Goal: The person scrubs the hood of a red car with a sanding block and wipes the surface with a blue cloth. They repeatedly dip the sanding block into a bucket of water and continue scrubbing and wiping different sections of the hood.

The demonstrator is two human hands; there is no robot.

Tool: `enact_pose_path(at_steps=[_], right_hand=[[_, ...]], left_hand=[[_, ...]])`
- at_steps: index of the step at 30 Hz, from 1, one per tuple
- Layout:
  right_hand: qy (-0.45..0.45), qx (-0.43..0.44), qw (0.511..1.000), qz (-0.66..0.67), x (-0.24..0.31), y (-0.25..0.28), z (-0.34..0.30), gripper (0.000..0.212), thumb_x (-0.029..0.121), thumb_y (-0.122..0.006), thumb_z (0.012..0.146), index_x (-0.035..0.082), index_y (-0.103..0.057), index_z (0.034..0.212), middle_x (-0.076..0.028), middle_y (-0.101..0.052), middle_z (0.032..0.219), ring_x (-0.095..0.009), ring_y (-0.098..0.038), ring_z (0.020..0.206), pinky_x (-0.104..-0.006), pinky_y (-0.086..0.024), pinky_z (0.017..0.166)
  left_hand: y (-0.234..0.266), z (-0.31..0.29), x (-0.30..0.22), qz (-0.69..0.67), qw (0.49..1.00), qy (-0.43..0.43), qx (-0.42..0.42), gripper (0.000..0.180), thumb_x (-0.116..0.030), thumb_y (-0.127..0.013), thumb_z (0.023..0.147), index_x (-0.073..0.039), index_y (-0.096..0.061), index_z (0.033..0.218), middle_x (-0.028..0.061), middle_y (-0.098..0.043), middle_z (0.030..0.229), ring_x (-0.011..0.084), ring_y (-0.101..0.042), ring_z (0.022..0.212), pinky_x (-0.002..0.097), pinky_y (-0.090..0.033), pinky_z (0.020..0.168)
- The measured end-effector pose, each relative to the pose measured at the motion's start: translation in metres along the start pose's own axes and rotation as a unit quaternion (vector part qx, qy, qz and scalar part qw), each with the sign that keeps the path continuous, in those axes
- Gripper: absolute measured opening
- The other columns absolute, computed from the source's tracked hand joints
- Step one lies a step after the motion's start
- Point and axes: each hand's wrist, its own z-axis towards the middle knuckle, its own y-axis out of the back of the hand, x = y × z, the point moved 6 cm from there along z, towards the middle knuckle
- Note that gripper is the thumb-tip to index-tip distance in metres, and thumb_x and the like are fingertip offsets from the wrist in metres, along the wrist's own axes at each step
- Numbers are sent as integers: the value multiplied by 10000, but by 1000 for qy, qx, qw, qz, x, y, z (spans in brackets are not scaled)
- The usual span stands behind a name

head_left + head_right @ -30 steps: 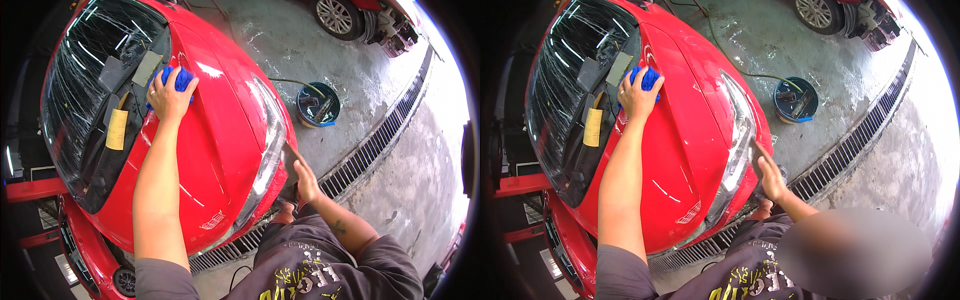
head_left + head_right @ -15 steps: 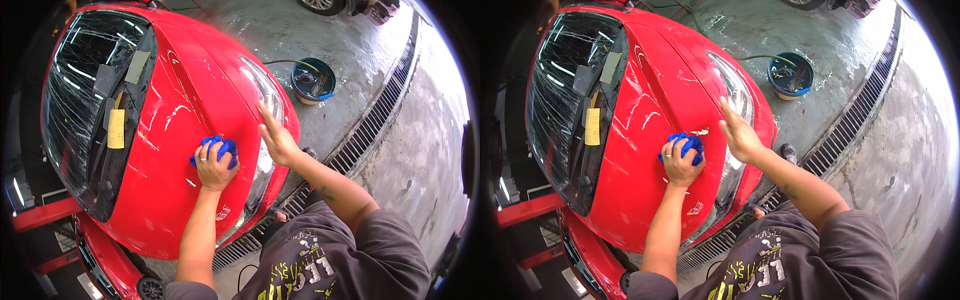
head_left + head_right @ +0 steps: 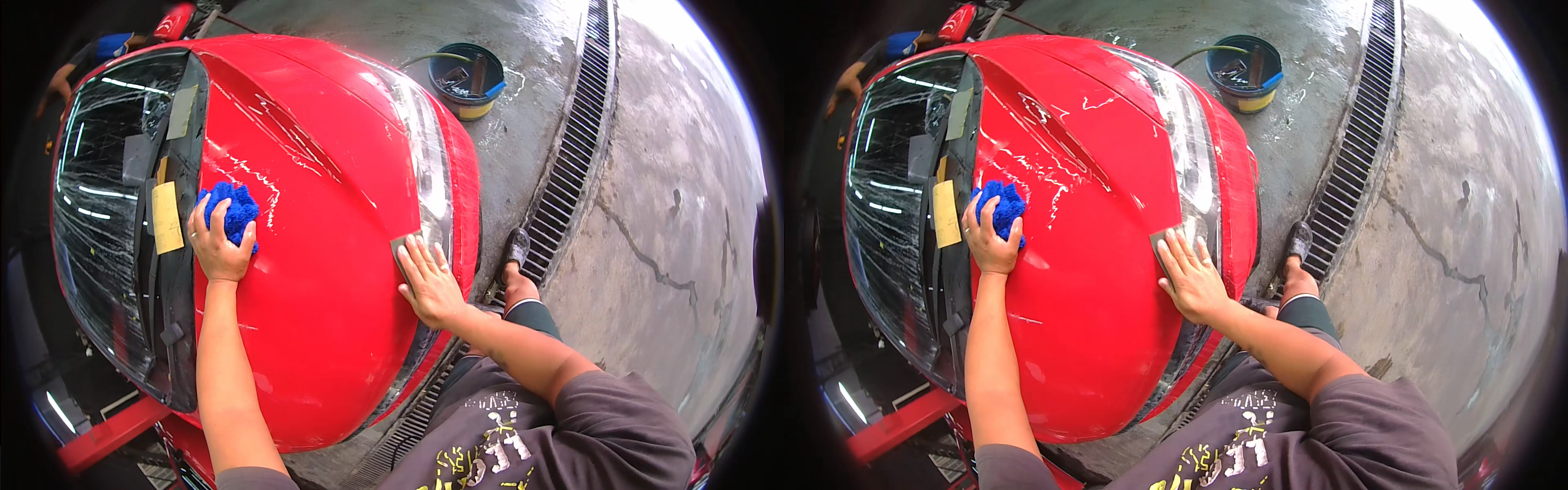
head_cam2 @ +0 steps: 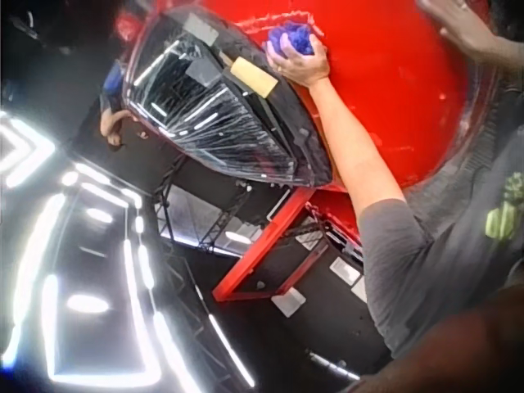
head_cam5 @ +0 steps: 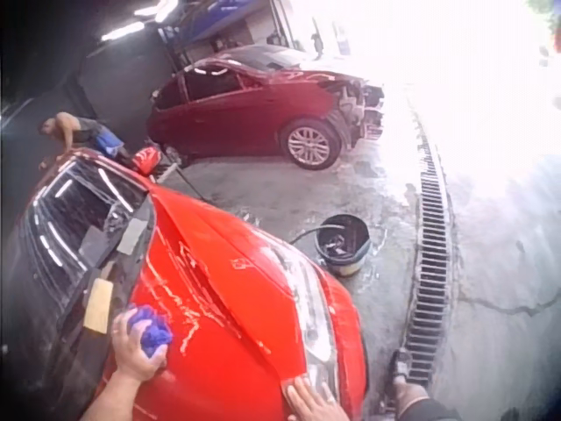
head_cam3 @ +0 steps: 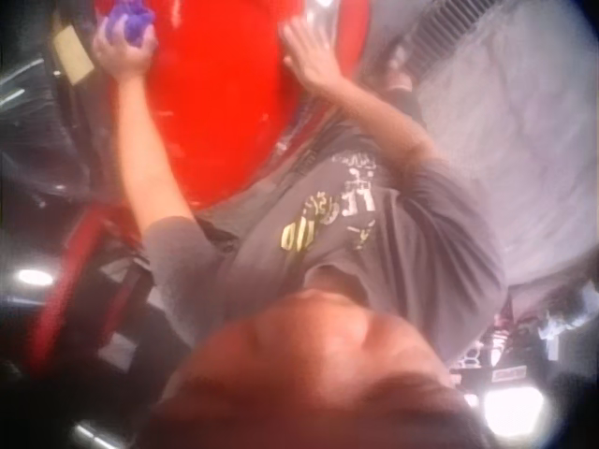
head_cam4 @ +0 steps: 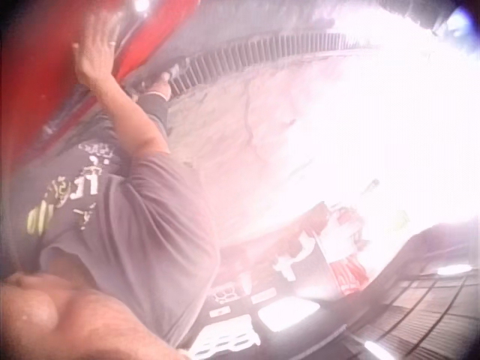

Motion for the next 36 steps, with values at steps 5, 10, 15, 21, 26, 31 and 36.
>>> enact_pose_path(at_steps=[5, 10, 15, 21, 26, 31, 36], right_hand=[[-33, -145, 989, 0, -8, 63, 119, 678, 445, -477, 1192, 23, -410, 1718, -238, -346, 1825, -402, -291, 1713, -667, -272, 1352], [-43, -135, 989, 29, 3, 30, 63, 712, 413, -509, 1179, 16, -354, 1750, -256, -285, 1847, -421, -223, 1740, -672, -246, 1359], [-13, -82, 996, 17, 9, 12, 21, 743, 404, -552, 1157, -36, -366, 1727, -293, -290, 1834, -451, -238, 1729, -655, -205, 1373], [-26, -159, 987, 14, -17, 58, 114, 678, 382, -496, 1183, -32, -387, 1710, -295, -352, 1802, -465, -305, 1698, -641, -292, 1348], [-24, -85, 996, -14, 10, 6, 12, 727, 381, -551, 1156, -34, -368, 1723, -299, -299, 1829, -451, -261, 1721, -693, -215, 1355], [-52, -190, 980, -15, -27, 73, 127, 647, 389, -498, 1180, -19, -435, 1679, -269, -393, 1792, -425, -327, 1692, -663, -245, 1350], [-68, -45, 997, 5, -8, 29, 40, 751, 341, -603, 1116, 1, -352, 1737, -255, -289, 1847, -399, -251, 1737, -669, -204, 1365]], left_hand=[[-6, 7, -7, -15, 1000, -16, -12, 589, -408, -856, 874, -152, -683, 1375, 213, -604, 1507, 457, -572, 1389, 599, -449, 1203], [-6, 5, -1, -8, 1000, -12, -16, 578, -395, -860, 877, -148, -684, 1369, 212, -619, 1471, 459, -577, 1375, 595, -459, 1189], [-2, -4, 2, 6, 1000, -7, -6, 573, -386, -838, 908, -131, -669, 1393, 229, -607, 1494, 468, -571, 1404, 584, -440, 1212], [-9, 5, -1, -6, 1000, -15, -15, 562, -363, -831, 918, -136, -664, 1404, 232, -609, 1498, 475, -579, 1394, 591, -457, 1196], [-3, -6, 4, -3, 1000, 0, -15, 575, -407, -851, 884, -143, -684, 1366, 205, -608, 1486, 463, -570, 1377, 599, -462, 1187], [-8, 9, -4, -13, 1000, -13, -19, 572, -402, -851, 879, -140, -685, 1360, 200, -611, 1483, 451, -568, 1386, 595, -453, 1197], [-4, -4, 2, 4, 1000, -6, -7, 573, -383, -830, 905, -144, -665, 1399, 229, -609, 1495, 473, -577, 1391, 591, -447, 1199]])
